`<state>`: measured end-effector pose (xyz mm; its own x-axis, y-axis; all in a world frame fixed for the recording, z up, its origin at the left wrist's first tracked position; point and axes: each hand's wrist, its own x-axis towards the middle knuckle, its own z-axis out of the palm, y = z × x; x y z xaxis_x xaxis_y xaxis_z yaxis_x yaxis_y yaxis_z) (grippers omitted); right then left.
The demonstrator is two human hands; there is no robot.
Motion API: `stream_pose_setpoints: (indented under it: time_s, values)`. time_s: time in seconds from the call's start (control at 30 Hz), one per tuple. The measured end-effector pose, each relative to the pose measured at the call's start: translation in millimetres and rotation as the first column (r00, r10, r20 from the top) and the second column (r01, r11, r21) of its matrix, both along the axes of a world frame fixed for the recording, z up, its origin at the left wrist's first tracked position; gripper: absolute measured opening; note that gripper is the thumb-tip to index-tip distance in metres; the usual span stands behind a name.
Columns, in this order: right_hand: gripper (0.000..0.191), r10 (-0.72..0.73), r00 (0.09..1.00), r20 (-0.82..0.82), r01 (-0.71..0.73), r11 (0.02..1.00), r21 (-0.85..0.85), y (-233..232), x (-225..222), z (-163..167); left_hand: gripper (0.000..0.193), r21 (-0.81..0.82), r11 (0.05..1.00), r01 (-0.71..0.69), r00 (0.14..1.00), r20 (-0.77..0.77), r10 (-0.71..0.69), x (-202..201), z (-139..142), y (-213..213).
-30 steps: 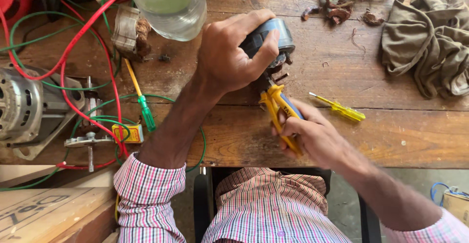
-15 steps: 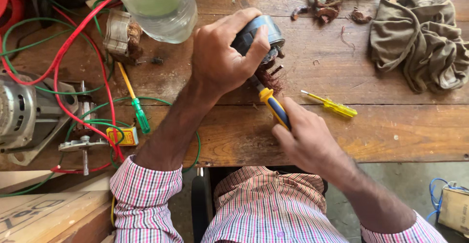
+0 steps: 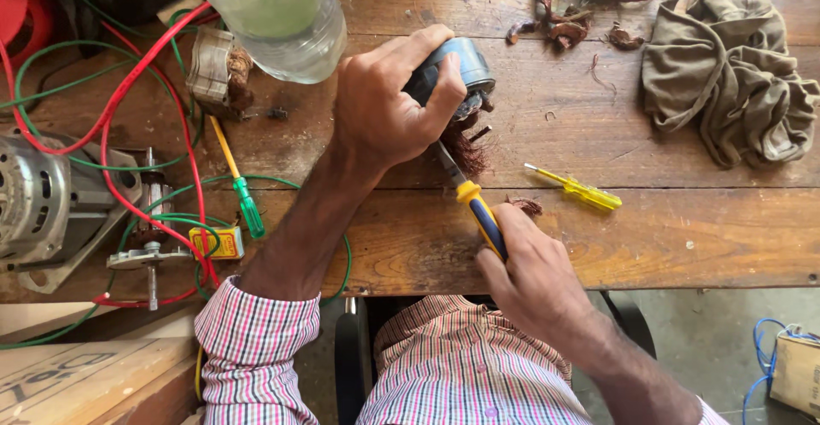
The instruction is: The person holds a burnt electric motor stator on a wooden workbench and uses a screwdriver to pry and dig burnt copper windings out of the stator core, occasionally using pliers to pull out loosened wire pieces and turning the stator to work around it.
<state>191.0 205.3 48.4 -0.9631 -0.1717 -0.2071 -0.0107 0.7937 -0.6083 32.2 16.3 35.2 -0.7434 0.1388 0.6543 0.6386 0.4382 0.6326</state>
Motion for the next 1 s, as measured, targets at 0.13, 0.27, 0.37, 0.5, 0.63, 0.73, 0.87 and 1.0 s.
stream_pose_setpoints:
  time_s: [0.13,0.27,0.37,0.5,0.63,0.73,0.87,1.0]
  values:
    - [0.019,-0.086,0.992,0.087,0.095,0.99,-0.1,0,6,5,0.026,0.013,1.0,0.015,0.999,-0.029,-0.015,-2,-3,-1]
    - [0.017,-0.104,0.979,0.177,0.122,0.988,-0.097,5,8,2,0.024,0.015,0.998,0.069,0.997,-0.031,-0.069,-2,-5,1]
    - [0.015,-0.121,0.936,0.331,0.183,0.969,-0.163,12,8,-3,0.024,0.012,0.998,0.062,0.998,-0.022,-0.062,-1,-4,1]
    - [0.019,-0.045,0.763,0.645,0.476,0.715,-0.512,22,3,-13,0.026,0.03,0.999,0.036,0.999,-0.012,-0.036,2,-3,5]
    - [0.038,0.075,0.693,0.717,0.644,0.383,-0.662,35,0,-13,0.031,0.02,0.999,0.045,0.999,-0.016,-0.045,2,-2,6]
    - [0.036,0.298,0.625,0.722,0.717,0.148,-0.682,38,-8,-12,0.031,0.034,0.998,0.05,0.999,-0.021,-0.049,3,-3,5]
    - [0.042,0.397,0.577,0.714,0.757,0.069,-0.65,39,-22,-8,0.031,0.021,0.997,0.071,0.997,-0.004,-0.071,4,-4,1]
    - [0.035,0.352,0.556,0.753,0.786,0.07,-0.614,41,-26,-10,0.033,0.017,0.997,0.08,0.997,-0.011,-0.08,2,-5,0]
